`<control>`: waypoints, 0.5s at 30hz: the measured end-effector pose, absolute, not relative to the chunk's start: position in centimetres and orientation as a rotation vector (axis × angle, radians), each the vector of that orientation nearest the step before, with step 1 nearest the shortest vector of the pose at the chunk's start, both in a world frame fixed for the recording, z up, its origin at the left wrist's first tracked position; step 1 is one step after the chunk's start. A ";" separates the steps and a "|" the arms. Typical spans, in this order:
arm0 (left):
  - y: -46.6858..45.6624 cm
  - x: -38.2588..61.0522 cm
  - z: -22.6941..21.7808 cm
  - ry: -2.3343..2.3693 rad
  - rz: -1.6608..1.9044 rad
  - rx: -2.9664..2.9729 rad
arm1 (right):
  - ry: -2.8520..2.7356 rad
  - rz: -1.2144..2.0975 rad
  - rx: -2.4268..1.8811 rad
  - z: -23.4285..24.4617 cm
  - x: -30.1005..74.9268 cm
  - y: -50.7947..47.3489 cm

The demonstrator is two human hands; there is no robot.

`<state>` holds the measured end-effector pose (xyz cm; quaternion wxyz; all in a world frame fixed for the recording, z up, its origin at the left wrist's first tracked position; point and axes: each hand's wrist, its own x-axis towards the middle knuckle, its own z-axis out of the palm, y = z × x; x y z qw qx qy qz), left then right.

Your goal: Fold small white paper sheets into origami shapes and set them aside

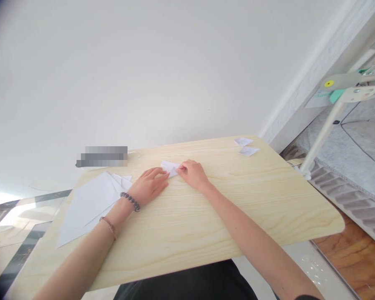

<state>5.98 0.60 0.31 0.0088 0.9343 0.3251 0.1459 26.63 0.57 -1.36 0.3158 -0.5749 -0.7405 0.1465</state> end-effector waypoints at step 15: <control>0.7 6.1 -0.1 1.136 0.522 2.892 | -2.181 0.622 -1.238 0.0 28.0 -0.2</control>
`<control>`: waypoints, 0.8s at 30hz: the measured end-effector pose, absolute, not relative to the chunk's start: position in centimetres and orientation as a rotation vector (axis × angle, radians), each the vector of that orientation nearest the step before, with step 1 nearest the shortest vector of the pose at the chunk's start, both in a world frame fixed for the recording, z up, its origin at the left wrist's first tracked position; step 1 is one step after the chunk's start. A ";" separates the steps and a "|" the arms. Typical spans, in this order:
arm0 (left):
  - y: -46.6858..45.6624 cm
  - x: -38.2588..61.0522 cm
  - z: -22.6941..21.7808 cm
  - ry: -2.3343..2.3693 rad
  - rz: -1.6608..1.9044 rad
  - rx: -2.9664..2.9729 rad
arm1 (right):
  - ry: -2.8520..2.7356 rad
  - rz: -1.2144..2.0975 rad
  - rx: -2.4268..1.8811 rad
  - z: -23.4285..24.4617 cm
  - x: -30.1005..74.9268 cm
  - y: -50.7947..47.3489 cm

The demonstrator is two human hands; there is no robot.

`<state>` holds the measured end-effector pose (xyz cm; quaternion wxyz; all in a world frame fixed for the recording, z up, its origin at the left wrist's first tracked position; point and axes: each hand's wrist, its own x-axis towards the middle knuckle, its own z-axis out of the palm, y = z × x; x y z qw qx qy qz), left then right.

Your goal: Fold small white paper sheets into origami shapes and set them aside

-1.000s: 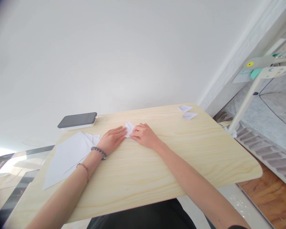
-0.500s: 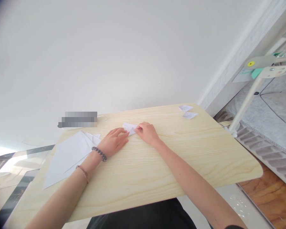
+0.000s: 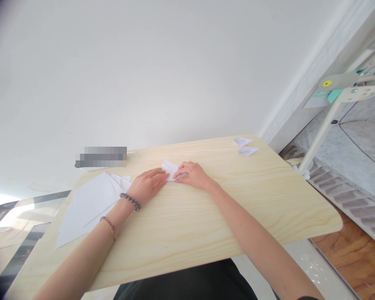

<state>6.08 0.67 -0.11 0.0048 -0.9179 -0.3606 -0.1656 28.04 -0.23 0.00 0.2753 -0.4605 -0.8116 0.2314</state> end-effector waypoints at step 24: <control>0.3 6.6 0.2 -1.081 -0.447 -2.849 | -2.007 0.300 -1.561 -1.8 26.6 0.5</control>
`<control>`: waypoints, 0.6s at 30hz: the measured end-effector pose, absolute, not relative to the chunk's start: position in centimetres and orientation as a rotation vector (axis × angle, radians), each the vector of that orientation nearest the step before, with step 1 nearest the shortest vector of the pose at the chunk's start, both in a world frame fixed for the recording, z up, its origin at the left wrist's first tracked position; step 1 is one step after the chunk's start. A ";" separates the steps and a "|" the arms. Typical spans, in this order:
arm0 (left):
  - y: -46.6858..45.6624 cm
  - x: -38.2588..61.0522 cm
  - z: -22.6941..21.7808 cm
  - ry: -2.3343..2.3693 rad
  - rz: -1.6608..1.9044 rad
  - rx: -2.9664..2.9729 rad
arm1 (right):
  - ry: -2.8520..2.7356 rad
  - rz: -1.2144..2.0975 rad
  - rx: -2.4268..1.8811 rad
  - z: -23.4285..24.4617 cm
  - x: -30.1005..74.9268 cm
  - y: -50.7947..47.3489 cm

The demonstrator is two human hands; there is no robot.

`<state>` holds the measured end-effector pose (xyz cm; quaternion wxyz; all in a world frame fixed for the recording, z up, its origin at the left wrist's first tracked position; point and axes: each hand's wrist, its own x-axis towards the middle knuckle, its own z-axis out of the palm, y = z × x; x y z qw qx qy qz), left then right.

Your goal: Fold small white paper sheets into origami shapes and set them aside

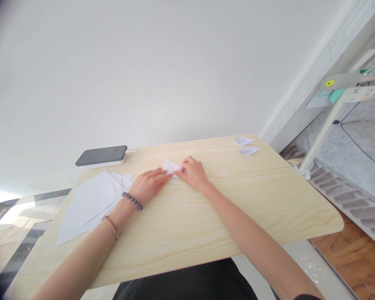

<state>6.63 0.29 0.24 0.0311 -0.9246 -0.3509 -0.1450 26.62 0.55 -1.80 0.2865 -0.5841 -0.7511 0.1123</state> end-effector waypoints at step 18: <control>-0.1 7.2 1.0 -1.076 -0.279 -2.793 | -2.017 0.238 -1.579 -1.5 26.5 0.5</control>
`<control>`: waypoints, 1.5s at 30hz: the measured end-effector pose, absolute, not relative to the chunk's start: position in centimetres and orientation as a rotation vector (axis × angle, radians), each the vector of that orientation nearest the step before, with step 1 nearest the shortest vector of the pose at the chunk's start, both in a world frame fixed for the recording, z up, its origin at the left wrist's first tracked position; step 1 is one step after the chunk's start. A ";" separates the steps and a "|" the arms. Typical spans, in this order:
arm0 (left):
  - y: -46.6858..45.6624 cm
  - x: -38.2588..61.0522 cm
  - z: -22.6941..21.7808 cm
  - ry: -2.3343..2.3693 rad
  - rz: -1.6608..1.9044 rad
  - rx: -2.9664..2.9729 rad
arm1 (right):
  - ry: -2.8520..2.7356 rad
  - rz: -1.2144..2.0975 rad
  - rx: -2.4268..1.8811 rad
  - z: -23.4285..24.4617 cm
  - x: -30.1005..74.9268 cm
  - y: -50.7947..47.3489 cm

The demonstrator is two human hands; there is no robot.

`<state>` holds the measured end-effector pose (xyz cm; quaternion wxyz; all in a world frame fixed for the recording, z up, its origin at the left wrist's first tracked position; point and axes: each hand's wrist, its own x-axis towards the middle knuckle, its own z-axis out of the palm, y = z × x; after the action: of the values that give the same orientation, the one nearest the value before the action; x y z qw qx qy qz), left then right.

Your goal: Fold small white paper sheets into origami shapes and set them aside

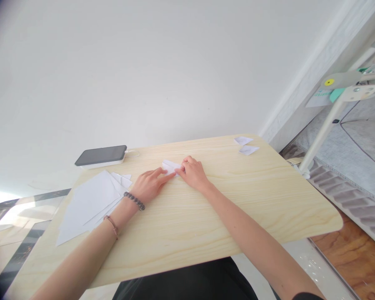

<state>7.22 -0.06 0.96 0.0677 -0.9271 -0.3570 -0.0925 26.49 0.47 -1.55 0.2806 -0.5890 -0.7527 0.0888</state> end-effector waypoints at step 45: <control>-0.4 7.4 1.2 -1.046 -0.184 -2.795 | -2.054 0.009 -1.885 -1.1 25.4 0.5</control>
<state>7.41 -0.41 1.22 0.0754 -0.9321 -0.3489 -0.0615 25.40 0.45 -1.14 0.1758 -0.6657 -0.7253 0.0032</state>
